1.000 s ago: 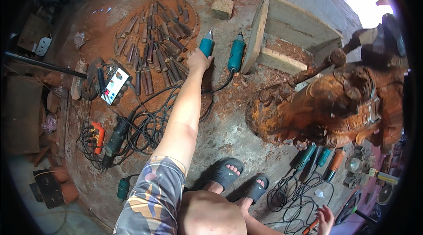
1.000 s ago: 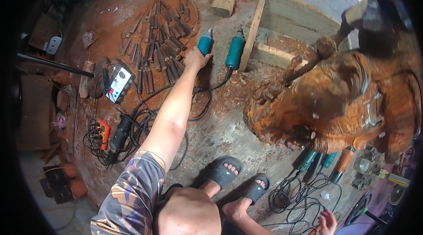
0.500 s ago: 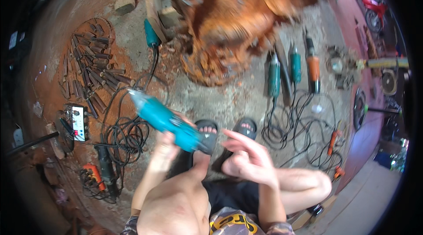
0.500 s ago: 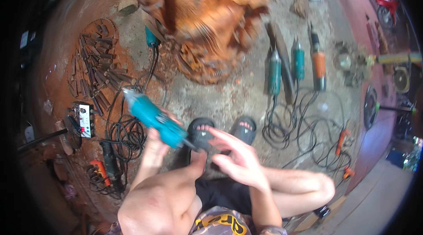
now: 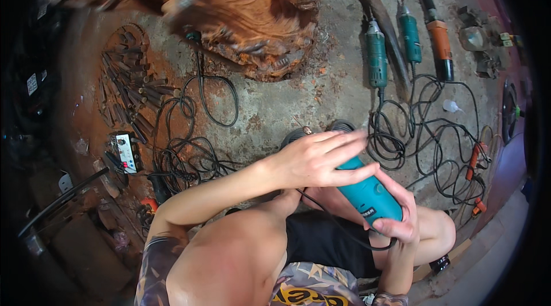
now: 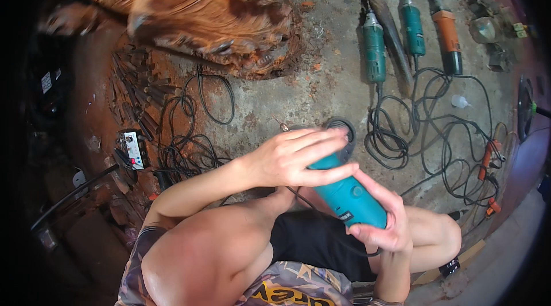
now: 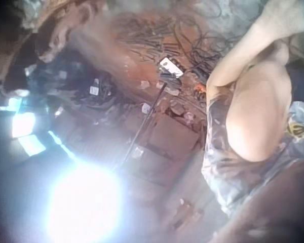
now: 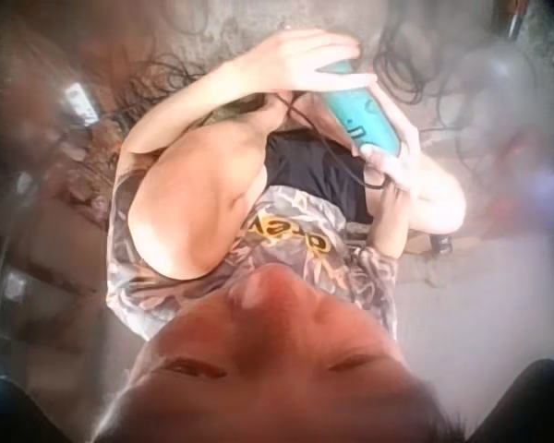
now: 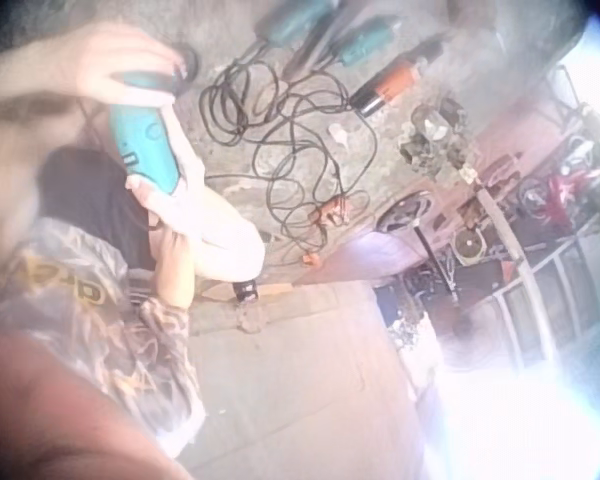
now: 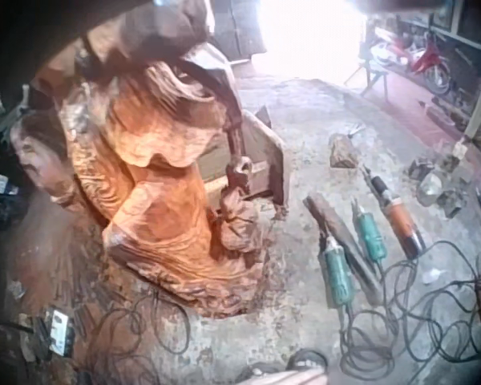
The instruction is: The person uses a rotary tool to carve and smooth a large wooden sculpture, then switches to a larger green power tool to continue shaping the surface. The person sits on the floor surrounded by tools and wood shavings.
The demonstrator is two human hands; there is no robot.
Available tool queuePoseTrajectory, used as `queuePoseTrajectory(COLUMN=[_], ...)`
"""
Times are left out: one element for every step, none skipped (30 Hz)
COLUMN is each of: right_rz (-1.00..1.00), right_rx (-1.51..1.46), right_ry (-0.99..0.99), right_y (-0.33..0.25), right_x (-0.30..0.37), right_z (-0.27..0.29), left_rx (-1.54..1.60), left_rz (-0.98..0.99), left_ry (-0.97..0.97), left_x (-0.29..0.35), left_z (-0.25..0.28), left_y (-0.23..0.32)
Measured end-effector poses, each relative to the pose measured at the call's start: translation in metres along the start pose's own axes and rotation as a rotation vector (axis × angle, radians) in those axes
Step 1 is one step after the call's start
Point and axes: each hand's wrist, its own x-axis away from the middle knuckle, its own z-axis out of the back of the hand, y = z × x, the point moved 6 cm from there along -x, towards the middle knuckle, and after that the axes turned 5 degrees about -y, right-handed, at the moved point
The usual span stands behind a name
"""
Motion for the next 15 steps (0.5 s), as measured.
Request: queuePoseTrajectory(right_rz=[0.043,0.084,0.126,0.165,0.198,0.255,0.294,0.297,0.379,0.375,0.377,0.338,0.299,0.324,0.353], right_rx=[-0.108,-0.245,-0.345,-0.448,-0.55,-0.514,-0.456,-0.392,-0.343,-0.249,-0.283,-0.472,-0.789,-0.849,-0.906], right_ry=[-0.023,-0.027,-0.071,-0.12,-0.172,-0.243,-0.293,-0.331,-0.386,-0.378,-0.305,-0.227,-0.074,-0.016,0.042], right_y=[0.004,0.01,0.013,0.017,0.02,0.021,0.021,0.021,0.017,0.013,0.013,0.012,0.02,0.017,0.018], right_x=[-0.005,-0.011,-0.018,-0.025,-0.033,-0.046,-0.054,-0.062,-0.069,-0.073,-0.078,-0.083,-0.085,-0.09,-0.093], right_z=[0.004,0.008,0.013,0.017,0.022,0.029,0.032,0.035,0.034,0.033,0.03,0.03,0.022,0.021,0.015], left_rx=[0.045,0.088,0.14,0.144,0.131,0.119,0.113,0.117,0.113,0.107,0.102,0.084,0.085,0.083,0.074], left_rz=[0.015,0.037,0.063,0.094,0.13,0.157,0.18,0.198,0.198,0.202,0.218,0.213,0.238,0.261,0.277], left_ry=[0.041,0.021,0.055,0.102,0.05,0.048,0.017,-0.005,0.035,0.029,0.041,0.093,0.113,0.157,0.192], left_x=[-0.004,-0.007,-0.007,-0.006,-0.004,-0.001,0.001,0.003,0.004,0.004,0.004,0.003,0.002,0.001,0.0], left_z=[-0.001,-0.007,-0.008,-0.008,-0.011,-0.012,-0.013,-0.014,-0.01,-0.01,-0.008,-0.004,-0.003,-0.001,0.001], left_y=[-0.01,-0.019,-0.028,-0.035,-0.041,-0.047,-0.051,-0.056,-0.059,-0.063,-0.068,-0.071,-0.076,-0.08,-0.083])
